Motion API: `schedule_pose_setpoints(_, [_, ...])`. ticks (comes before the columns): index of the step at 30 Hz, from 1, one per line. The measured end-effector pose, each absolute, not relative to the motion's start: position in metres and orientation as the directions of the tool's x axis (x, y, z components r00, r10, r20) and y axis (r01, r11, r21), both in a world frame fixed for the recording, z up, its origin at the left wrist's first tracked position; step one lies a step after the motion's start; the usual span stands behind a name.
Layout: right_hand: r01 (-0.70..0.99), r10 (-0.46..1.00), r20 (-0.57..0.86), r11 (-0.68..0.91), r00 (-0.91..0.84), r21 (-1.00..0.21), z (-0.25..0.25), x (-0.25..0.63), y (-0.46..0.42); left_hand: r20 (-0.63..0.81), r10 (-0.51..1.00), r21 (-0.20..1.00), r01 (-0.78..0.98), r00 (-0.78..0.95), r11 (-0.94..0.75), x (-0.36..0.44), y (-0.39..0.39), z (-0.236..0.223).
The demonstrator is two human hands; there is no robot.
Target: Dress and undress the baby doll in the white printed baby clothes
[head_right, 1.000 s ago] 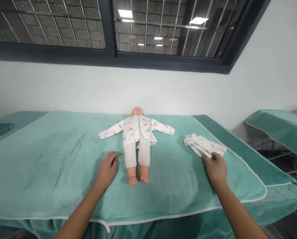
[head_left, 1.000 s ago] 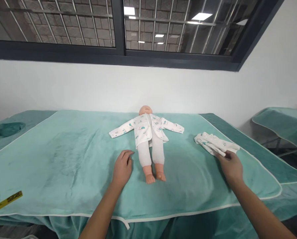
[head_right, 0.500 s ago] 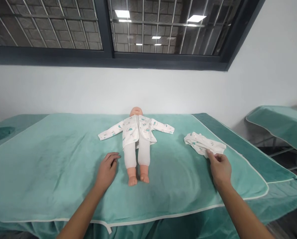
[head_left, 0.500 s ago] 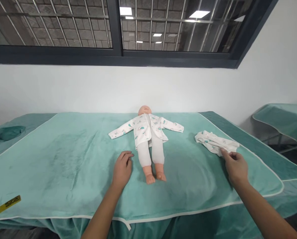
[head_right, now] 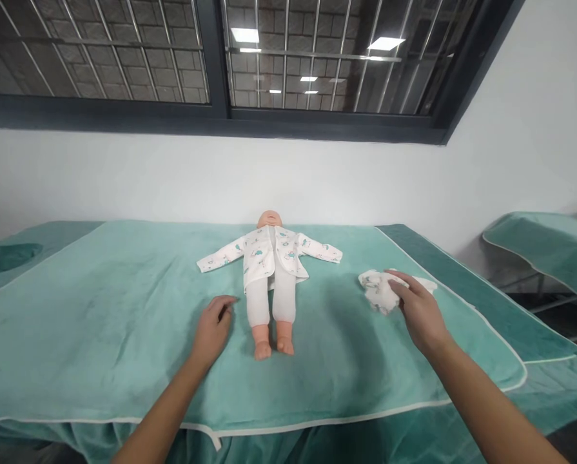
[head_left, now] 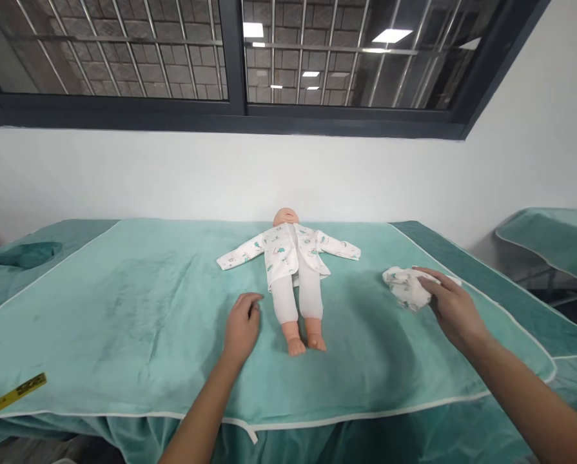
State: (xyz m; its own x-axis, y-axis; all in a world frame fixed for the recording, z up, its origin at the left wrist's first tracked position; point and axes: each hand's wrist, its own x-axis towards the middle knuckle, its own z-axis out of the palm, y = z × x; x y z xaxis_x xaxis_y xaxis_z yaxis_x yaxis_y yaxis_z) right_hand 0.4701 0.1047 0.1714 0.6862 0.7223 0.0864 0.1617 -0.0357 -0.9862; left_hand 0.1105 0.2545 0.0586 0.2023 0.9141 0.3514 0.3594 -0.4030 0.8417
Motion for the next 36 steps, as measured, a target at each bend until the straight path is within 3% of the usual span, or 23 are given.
schedule_pose_setpoints(3, [-0.060, 0.854, -0.041, -0.011, 0.519, -0.998, 0.204, 0.443, 0.107, 0.189, 0.979, 0.958, 0.206, 0.078, -0.201, 0.113, 0.248, 0.068])
schedule_pose_setpoints(5, [-0.104, 0.904, -0.010, 0.038, 0.428, -0.994, 0.223, 0.426, 0.109, 0.131, 0.988, 0.984, 0.112, 0.086, -0.140, 0.119, 0.236, 0.081])
schedule_pose_setpoints(12, [0.077, 0.944, 0.304, 0.296, 0.131, -0.952, 0.270, 0.360, 0.118, 0.200, 0.927, 0.977, -0.129, 0.318, -0.167, 0.151, 0.173, 0.161])
schedule_pose_setpoints(18, [0.276, 0.904, 0.341, 0.407, -0.260, -0.871, 0.273, 0.323, 0.106, 0.250, 0.911, 0.954, -0.245, 0.329, -0.174, 0.152, 0.153, 0.200])
schedule_pose_setpoints(22, [0.534, 0.884, 0.350, 0.466, -0.309, -0.706, 0.257, 0.319, 0.109, 0.209, 0.910, 0.963, -0.235, 0.359, -0.129, 0.151, 0.157, 0.205])
schedule_pose_setpoints(27, [0.791, 0.848, 0.355, 0.509, -0.394, -0.339, 0.252, 0.320, 0.125, 0.179, 0.951, 0.961, -0.250, 0.252, -0.115, 0.153, 0.178, 0.208])
schedule_pose_setpoints(32, [0.835, 0.777, 0.421, 0.545, -0.469, -0.076, 0.263, 0.317, 0.138, 0.154, 0.974, 0.942, -0.322, 0.165, -0.095, 0.151, 0.189, 0.221])
schedule_pose_setpoints(36, [0.823, 0.745, 0.449, 0.567, -0.494, -0.036, 0.268, 0.314, 0.144, 0.165, 0.971, 0.949, -0.296, 0.171, -0.109, 0.148, 0.189, 0.225])
